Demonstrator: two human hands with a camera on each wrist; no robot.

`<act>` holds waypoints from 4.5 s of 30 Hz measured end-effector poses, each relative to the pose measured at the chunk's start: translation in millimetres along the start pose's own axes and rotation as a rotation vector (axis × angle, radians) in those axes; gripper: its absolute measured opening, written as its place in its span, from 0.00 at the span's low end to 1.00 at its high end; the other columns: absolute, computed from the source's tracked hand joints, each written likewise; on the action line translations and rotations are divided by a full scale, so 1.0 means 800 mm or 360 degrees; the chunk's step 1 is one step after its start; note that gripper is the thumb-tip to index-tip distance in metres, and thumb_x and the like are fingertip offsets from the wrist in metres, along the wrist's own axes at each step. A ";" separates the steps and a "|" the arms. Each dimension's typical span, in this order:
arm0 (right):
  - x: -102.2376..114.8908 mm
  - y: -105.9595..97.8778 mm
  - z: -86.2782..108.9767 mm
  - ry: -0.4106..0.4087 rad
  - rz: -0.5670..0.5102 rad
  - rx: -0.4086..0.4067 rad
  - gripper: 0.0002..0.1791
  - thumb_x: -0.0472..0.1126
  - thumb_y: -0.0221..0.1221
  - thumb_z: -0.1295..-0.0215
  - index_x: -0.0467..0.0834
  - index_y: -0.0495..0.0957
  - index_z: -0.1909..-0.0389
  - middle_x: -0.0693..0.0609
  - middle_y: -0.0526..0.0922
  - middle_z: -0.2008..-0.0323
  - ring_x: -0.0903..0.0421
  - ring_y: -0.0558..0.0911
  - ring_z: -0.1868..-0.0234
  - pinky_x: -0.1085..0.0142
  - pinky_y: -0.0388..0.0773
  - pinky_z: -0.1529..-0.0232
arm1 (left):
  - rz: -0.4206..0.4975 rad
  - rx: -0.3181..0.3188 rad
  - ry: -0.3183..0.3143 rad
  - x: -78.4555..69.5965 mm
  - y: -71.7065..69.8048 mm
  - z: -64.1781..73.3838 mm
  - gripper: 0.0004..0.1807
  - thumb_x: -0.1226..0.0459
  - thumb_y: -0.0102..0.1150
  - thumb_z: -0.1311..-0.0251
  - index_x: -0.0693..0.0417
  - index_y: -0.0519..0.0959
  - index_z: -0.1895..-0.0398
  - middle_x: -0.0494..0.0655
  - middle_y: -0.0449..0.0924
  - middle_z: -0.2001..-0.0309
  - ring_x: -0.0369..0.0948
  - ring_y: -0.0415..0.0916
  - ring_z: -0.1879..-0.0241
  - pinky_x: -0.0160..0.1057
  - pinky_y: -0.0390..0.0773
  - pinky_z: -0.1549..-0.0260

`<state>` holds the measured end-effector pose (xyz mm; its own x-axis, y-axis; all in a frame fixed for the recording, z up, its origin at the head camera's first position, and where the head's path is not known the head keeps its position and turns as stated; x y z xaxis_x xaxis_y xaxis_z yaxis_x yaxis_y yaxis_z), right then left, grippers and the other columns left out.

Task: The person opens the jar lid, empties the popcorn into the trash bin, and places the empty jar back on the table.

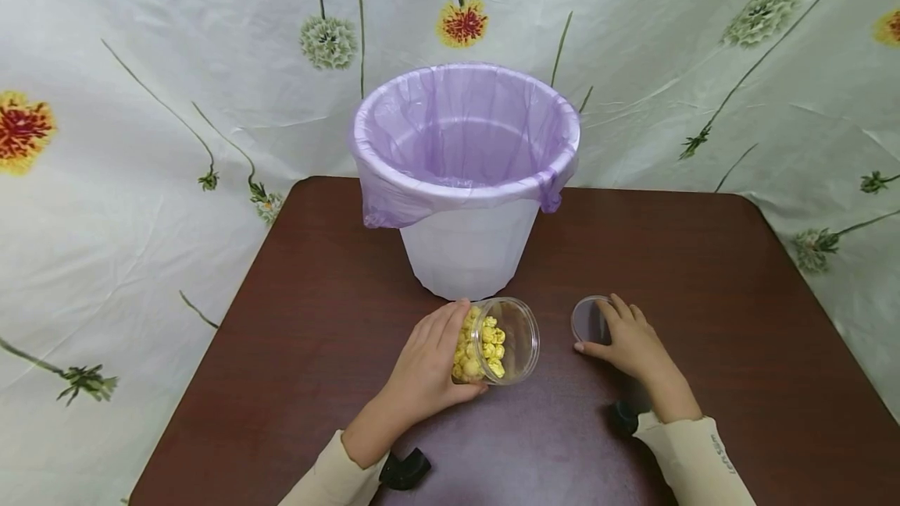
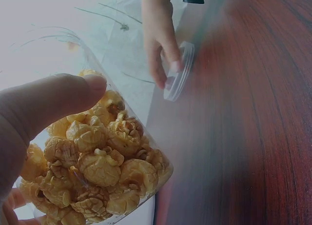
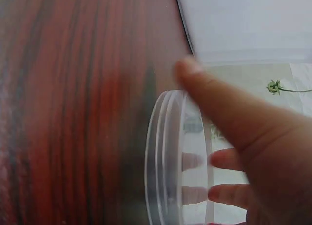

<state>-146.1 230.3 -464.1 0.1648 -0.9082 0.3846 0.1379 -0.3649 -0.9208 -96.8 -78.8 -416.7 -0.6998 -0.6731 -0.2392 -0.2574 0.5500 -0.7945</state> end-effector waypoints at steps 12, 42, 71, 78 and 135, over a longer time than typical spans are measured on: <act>0.065 -0.081 -0.017 -0.0257 -0.0413 -0.0508 0.32 0.50 0.49 0.35 0.36 0.57 0.37 0.37 0.62 0.41 0.38 0.61 0.41 0.43 0.59 0.47 | 0.0006 0.0004 -0.0006 0.001 0.001 0.001 0.60 0.47 0.74 0.77 0.67 0.56 0.38 0.56 0.63 0.43 0.49 0.60 0.43 0.46 0.61 0.45; 0.169 -0.258 -0.139 -0.0099 -0.1034 -0.0391 0.28 0.43 0.53 0.37 0.35 0.63 0.39 0.39 0.69 0.44 0.50 0.71 0.45 0.61 0.68 0.47 | -0.0002 0.0019 -0.0046 -0.001 -0.001 0.005 0.59 0.48 0.73 0.77 0.66 0.57 0.38 0.55 0.63 0.42 0.49 0.60 0.43 0.48 0.62 0.46; 0.160 -0.250 -0.146 0.0027 -0.1702 -0.0077 0.33 0.37 0.56 0.40 0.37 0.55 0.35 0.45 0.70 0.55 0.60 0.78 0.64 0.72 0.76 0.64 | 0.0454 -0.0502 -0.0038 -0.015 -0.161 -0.053 0.58 0.38 0.63 0.64 0.69 0.54 0.37 0.58 0.62 0.41 0.51 0.60 0.44 0.44 0.60 0.46; 0.159 -0.251 -0.146 0.0015 -0.1699 -0.0080 0.33 0.39 0.57 0.41 0.38 0.57 0.36 0.46 0.71 0.56 0.59 0.78 0.63 0.71 0.76 0.64 | 0.0640 -0.0721 0.0068 -0.016 -0.184 -0.083 0.59 0.43 0.66 0.65 0.75 0.51 0.40 0.63 0.61 0.42 0.54 0.60 0.45 0.45 0.60 0.45; 0.156 -0.250 -0.148 0.0002 -0.1787 -0.0101 0.31 0.37 0.58 0.42 0.37 0.60 0.38 0.46 0.74 0.58 0.58 0.78 0.63 0.70 0.77 0.64 | -0.1412 0.0663 0.0256 0.079 -0.254 -0.348 0.52 0.62 0.70 0.60 0.59 0.47 0.35 0.62 0.52 0.39 0.58 0.48 0.40 0.57 0.44 0.42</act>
<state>-268.5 165.8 -239.6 -0.0226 -0.0583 0.9980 0.1572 -0.9861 -0.0541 -274.5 -95.6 -115.1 -0.4568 -0.6647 0.5911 -0.4984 -0.3591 -0.7890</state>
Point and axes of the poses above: each hand's wrist, its own z-axis away from the middle knuckle, its own y-axis out of the palm, x = y × z, the point moved 2 cm from there along -z, towards the middle knuckle
